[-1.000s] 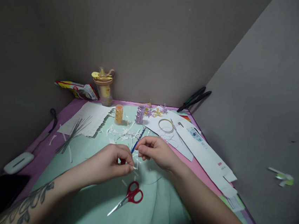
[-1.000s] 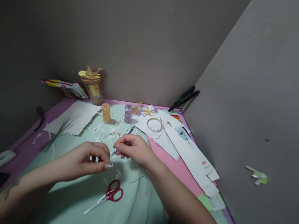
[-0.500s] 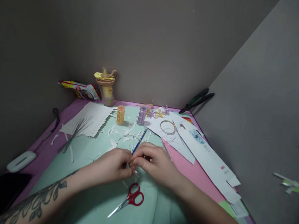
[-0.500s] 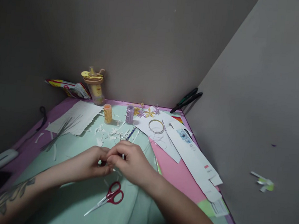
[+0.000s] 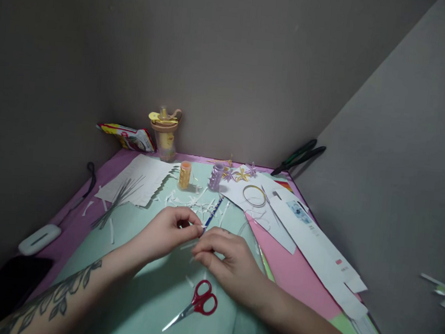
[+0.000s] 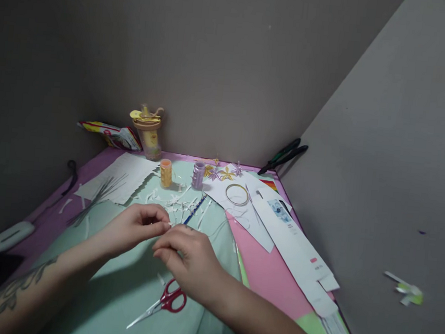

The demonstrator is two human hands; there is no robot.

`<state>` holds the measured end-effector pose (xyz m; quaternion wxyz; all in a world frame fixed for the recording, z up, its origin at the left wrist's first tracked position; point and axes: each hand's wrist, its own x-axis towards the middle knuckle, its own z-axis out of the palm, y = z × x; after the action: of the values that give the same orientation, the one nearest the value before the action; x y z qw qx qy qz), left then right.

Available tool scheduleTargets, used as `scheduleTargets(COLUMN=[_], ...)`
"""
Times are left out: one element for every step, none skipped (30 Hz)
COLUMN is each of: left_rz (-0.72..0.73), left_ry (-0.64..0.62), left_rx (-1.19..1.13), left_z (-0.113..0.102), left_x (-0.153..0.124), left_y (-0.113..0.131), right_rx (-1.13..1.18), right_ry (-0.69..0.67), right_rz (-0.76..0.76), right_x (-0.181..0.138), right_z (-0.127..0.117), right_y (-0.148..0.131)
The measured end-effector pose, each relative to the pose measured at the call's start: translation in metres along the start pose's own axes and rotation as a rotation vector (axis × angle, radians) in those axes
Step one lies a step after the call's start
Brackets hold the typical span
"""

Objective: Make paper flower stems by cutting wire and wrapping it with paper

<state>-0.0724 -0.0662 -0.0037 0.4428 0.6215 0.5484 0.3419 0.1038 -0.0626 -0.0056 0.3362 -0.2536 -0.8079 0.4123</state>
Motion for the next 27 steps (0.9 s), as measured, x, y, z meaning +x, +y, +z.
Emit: scheduleTargets(left_rz=[-0.015, -0.027, -0.035, -0.040, -0.041, -0.040, -0.037, -0.035, -0.035, -0.038, -0.043, -0.050, -0.057, -0.063, -0.068, -0.070, -0.068, -0.067, -0.066, -0.065, -0.066, -0.068, -0.068, -0.066, -0.060, -0.050, -0.034], left_ry=[-0.004, -0.010, -0.015, -0.017, -0.016, -0.012, -0.007, -0.004, -0.004, -0.010, -0.019, -0.031, -0.045, -0.063, -0.084, -0.108, -0.133, -0.159, -0.185, -0.210, -0.238, -0.267, -0.298, -0.325, -0.348, -0.366, -0.380], left_rx=[-0.065, -0.131, -0.191, -0.240, -0.274, -0.293, -0.301, -0.301, -0.296, -0.290, -0.281, -0.270, -0.258, -0.245, -0.234, -0.227, -0.222, -0.220, -0.217, -0.211, -0.197, -0.173, -0.140, -0.098, -0.051, -0.003, 0.042], left_z=[-0.001, -0.001, -0.002, -0.002, -0.003, -0.004, -0.005, -0.007, -0.008, -0.009, -0.010, -0.011, -0.012, -0.013, -0.013, -0.013, -0.013, -0.013, -0.013, -0.012, -0.012, -0.012, -0.012, -0.011, -0.011, -0.011, -0.011], left_x=[0.000, 0.000, -0.001, -0.001, -0.002, -0.002, -0.003, -0.004, -0.005, -0.006, -0.007, -0.008, -0.008, -0.009, -0.010, -0.011, -0.011, -0.011, -0.011, -0.011, -0.011, -0.011, -0.010, -0.010, -0.010, -0.009, -0.009], left_y=[0.000, 0.001, 0.001, 0.002, 0.002, 0.003, 0.004, 0.006, 0.007, 0.008, 0.009, 0.011, 0.012, 0.013, 0.014, 0.014, 0.014, 0.014, 0.014, 0.013, 0.012, 0.011, 0.011, 0.010, 0.010, 0.009, 0.009], right_rx=[0.019, 0.040, 0.063, 0.089, 0.118, 0.156, 0.206, 0.267, 0.333, 0.397, 0.451, 0.488, 0.506, 0.500, 0.463, 0.393, 0.297, 0.189, 0.084, -0.001, -0.061, -0.098, -0.120, -0.136, -0.148, -0.158, -0.166], right_ry=[0.006, 0.010, 0.008, 0.003, -0.005, -0.010, -0.014, -0.014, -0.012, -0.005, 0.008, 0.024, 0.041, 0.059, 0.073, 0.083, 0.089, 0.094, 0.100, 0.107, 0.115, 0.126, 0.138, 0.150, 0.163, 0.173, 0.178], right_rz=[-0.004, -0.003, 0.002, 0.011, 0.023, 0.041, 0.068, 0.105, 0.154, 0.210, 0.265, 0.310, 0.342, 0.355, 0.349, 0.323, 0.280, 0.226, 0.167, 0.110, 0.064, 0.031, 0.010, -0.004, -0.012, -0.015, -0.016], right_x=[0.000, 0.000, 0.001, 0.001, 0.001, 0.002, 0.002, 0.002, 0.002, 0.002, 0.002, 0.003, 0.003, 0.004, 0.004, 0.005, 0.006, 0.007, 0.008, 0.008, 0.009, 0.010, 0.011, 0.011, 0.012, 0.013, 0.013], right_z=[0.000, 0.000, 0.001, 0.001, 0.001, 0.001, 0.001, 0.002, 0.003, 0.004, 0.006, 0.007, 0.008, 0.008, 0.008, 0.008, 0.006, 0.005, 0.003, 0.001, -0.002, -0.004, -0.006, -0.008, -0.011, -0.014, -0.016], right_y=[0.001, 0.001, 0.002, 0.002, 0.003, 0.004, 0.005, 0.007, 0.009, 0.011, 0.013, 0.015, 0.017, 0.018, 0.019, 0.020, 0.020, 0.021, 0.021, 0.022, 0.024, 0.026, 0.029, 0.032, 0.035, 0.038, 0.040])
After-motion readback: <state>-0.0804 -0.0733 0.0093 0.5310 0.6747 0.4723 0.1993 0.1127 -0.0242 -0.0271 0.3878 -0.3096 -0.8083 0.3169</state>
